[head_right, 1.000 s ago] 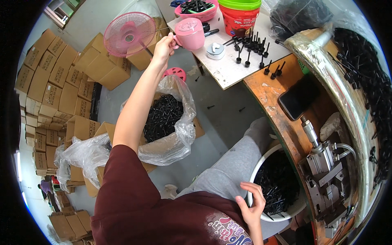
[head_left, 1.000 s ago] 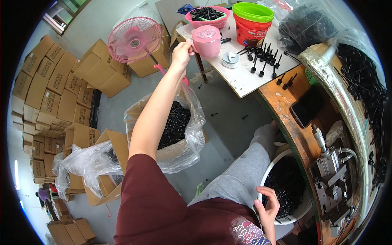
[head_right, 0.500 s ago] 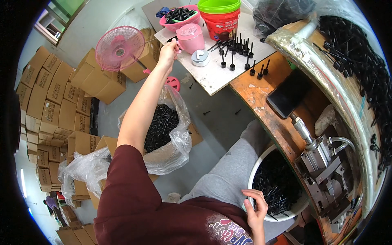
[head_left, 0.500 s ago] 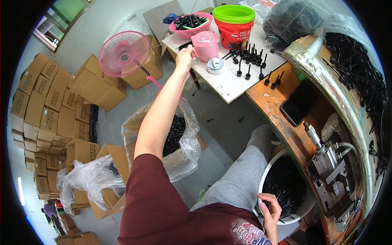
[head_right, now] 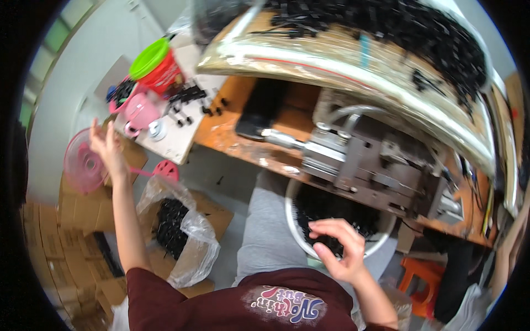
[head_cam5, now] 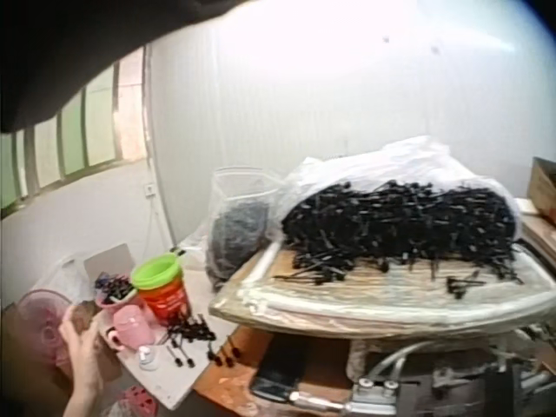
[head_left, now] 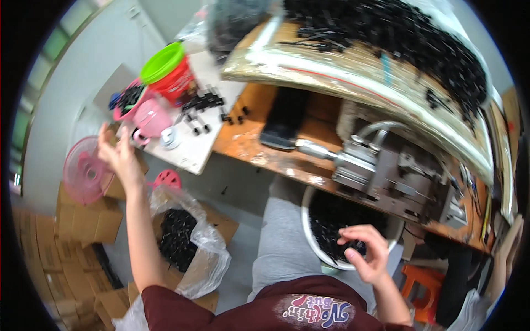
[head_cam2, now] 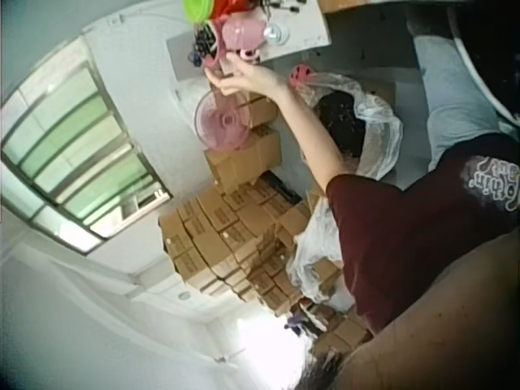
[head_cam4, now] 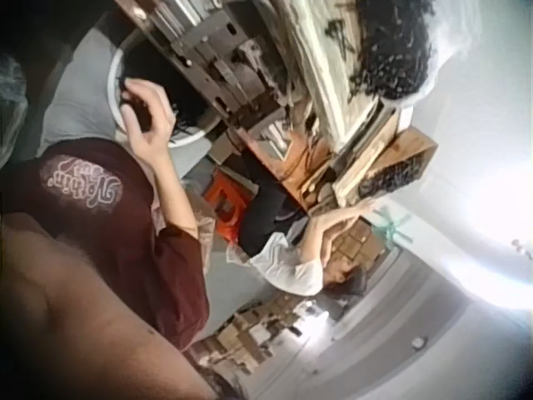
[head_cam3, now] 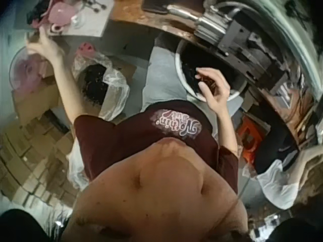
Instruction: Manually assembling black plastic components using an industrial jig or fixture.
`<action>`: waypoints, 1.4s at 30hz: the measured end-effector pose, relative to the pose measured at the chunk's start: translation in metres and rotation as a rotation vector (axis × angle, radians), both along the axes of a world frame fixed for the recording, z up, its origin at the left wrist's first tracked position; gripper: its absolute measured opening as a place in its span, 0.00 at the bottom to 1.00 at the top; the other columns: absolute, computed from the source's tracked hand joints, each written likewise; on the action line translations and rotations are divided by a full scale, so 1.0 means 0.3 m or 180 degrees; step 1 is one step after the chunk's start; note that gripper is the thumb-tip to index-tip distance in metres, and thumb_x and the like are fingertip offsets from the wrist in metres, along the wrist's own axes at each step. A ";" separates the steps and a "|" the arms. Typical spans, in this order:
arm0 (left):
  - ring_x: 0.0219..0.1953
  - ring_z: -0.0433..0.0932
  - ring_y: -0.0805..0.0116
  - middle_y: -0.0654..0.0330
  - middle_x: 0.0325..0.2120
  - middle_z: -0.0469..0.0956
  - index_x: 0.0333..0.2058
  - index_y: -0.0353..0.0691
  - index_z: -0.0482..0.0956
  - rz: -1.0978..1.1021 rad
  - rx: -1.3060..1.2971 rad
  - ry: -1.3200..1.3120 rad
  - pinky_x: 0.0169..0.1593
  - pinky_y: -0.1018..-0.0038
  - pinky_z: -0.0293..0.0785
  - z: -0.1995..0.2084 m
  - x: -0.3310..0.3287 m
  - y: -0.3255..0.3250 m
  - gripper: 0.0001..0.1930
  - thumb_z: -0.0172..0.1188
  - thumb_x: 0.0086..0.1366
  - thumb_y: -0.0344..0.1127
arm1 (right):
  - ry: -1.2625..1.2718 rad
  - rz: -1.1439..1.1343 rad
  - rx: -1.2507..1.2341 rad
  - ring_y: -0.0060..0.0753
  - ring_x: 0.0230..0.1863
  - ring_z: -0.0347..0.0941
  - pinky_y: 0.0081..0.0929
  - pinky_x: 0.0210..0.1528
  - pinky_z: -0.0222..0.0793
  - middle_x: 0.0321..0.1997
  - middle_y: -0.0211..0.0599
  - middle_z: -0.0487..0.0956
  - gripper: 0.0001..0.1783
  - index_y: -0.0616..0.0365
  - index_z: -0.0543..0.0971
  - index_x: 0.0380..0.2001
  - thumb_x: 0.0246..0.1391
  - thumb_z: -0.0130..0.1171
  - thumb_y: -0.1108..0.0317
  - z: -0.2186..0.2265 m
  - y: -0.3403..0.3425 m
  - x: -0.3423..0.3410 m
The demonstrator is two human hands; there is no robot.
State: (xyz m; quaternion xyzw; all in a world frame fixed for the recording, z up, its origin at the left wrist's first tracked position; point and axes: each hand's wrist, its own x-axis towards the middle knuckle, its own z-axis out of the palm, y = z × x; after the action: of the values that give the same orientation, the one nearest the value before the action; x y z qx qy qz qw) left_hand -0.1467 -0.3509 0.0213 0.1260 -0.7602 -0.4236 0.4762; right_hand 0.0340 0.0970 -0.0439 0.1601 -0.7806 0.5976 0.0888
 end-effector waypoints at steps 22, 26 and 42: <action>0.22 0.70 0.71 0.50 0.42 0.66 0.53 0.41 0.63 -0.4187 -0.1086 0.1190 0.26 0.77 0.70 0.001 0.392 0.975 0.24 0.53 0.59 0.16 | 0.1505 -0.1098 0.3714 0.49 0.42 0.78 0.37 0.42 0.76 0.39 0.46 0.80 0.15 0.61 0.79 0.34 0.37 0.60 0.82 0.504 0.519 -0.637; 0.40 0.79 0.64 0.49 0.46 0.71 0.54 0.29 0.68 -0.3897 -0.0480 0.0158 0.46 0.72 0.78 0.011 0.378 1.049 0.23 0.56 0.58 0.15 | 0.2836 -0.0883 0.3101 0.44 0.37 0.78 0.32 0.38 0.77 0.39 0.44 0.79 0.14 0.64 0.80 0.34 0.39 0.60 0.77 0.438 0.409 -0.400; 0.32 0.79 0.70 0.55 0.39 0.81 0.35 0.37 0.84 -0.3768 -0.1285 -0.0309 0.33 0.77 0.76 -0.081 0.387 1.202 0.17 0.76 0.42 0.26 | 0.2180 -0.1699 0.1640 0.45 0.37 0.81 0.33 0.35 0.77 0.45 0.57 0.81 0.21 0.68 0.74 0.47 0.46 0.60 0.87 0.146 0.358 -0.023</action>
State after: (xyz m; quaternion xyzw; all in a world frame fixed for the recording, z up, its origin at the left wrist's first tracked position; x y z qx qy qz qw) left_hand -0.0306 0.0097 -0.0031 -0.3896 -0.7870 -0.4574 0.1402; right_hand 0.0271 0.2044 0.0001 0.1585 -0.8426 0.2551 0.4471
